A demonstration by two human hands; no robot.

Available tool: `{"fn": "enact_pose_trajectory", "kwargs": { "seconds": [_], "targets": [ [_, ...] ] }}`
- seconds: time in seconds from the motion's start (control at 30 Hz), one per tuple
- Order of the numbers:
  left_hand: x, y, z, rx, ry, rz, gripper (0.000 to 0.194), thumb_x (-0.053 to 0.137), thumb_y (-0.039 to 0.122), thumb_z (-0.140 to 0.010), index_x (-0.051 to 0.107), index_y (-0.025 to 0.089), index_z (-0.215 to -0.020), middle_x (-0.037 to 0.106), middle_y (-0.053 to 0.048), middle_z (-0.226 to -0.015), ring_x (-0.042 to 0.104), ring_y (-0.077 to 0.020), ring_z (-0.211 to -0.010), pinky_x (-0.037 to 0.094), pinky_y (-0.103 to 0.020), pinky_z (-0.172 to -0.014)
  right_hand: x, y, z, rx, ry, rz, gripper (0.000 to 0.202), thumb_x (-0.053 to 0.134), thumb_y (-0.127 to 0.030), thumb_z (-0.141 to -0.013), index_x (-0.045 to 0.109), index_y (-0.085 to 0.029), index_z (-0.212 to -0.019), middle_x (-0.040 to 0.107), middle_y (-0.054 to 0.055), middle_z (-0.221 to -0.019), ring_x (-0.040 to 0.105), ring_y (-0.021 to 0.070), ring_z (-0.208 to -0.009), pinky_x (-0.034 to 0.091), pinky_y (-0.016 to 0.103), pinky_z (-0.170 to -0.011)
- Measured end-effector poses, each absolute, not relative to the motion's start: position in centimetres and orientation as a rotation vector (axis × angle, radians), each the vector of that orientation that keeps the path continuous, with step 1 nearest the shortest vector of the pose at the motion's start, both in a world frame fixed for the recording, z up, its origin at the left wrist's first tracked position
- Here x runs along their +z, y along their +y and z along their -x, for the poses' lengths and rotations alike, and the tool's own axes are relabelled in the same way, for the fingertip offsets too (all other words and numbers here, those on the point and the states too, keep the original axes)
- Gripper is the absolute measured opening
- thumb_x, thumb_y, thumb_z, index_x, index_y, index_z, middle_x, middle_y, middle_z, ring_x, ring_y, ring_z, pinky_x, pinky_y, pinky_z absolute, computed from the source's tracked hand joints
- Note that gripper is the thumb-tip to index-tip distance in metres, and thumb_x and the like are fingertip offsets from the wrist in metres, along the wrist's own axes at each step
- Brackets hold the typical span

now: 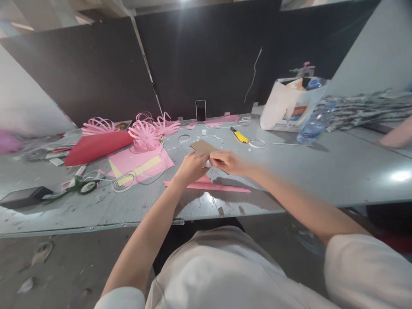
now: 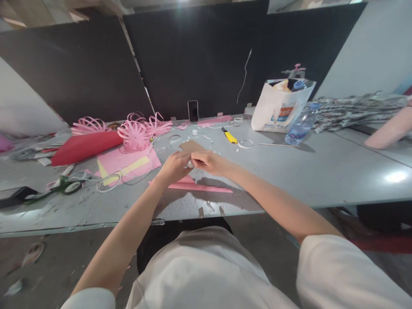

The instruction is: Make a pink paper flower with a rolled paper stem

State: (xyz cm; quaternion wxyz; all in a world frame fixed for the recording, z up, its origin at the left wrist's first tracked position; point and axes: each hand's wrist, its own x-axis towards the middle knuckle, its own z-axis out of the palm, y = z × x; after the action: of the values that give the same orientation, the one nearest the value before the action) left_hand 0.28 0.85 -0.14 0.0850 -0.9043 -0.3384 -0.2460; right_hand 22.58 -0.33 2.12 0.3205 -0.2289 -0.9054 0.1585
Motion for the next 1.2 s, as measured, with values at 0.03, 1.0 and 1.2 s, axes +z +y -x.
{"fn": "enact_pose_trajectory", "kwargs": {
  "seconds": [0.03, 1.0, 1.2],
  "targets": [
    [-0.3, 1.0, -0.3, -0.764, -1.005, 2.689, 0.013, 0.064, 0.007, -0.093, 0.064, 0.019, -0.099, 0.076, -0.01, -0.102, 0.073, -0.0271, -0.1, 0.052, -0.038, -0.09, 2.0, -0.4, -22.4, 0.498, -2.315, 0.625, 0.031, 0.047, -0.025, -0.109, 0.042, -0.024, -0.078, 0.039, -0.005, -0.071, 0.037, 0.0141, -0.066, 0.031, 0.031, -0.064],
    [-0.1, -0.2, -1.3, -0.926, -1.627, 2.551, 0.005, 0.069, 0.018, -0.094, 0.068, 0.02, -0.09, 0.078, -0.01, -0.086, 0.073, -0.026, -0.079, 0.039, -0.031, -0.067, 1.0, -0.1, -22.4, 0.056, -2.37, 0.623, 0.022, 0.054, -0.042, -0.114, 0.054, -0.024, -0.101, 0.064, 0.003, -0.089, 0.058, 0.0201, -0.078, 0.043, 0.033, -0.071],
    [0.0, -0.3, -1.5, -0.854, -1.669, 2.561, 0.005, 0.069, 0.023, -0.096, 0.073, 0.02, -0.093, 0.08, -0.012, -0.087, 0.076, -0.0296, -0.083, 0.042, -0.033, -0.069, 1.1, 0.3, -22.3, -0.302, -2.43, 0.553, 0.022, 0.045, -0.028, -0.116, 0.06, -0.023, -0.102, 0.066, 0.008, -0.094, 0.061, 0.025, -0.087, 0.049, 0.039, -0.081]
  ]
}}
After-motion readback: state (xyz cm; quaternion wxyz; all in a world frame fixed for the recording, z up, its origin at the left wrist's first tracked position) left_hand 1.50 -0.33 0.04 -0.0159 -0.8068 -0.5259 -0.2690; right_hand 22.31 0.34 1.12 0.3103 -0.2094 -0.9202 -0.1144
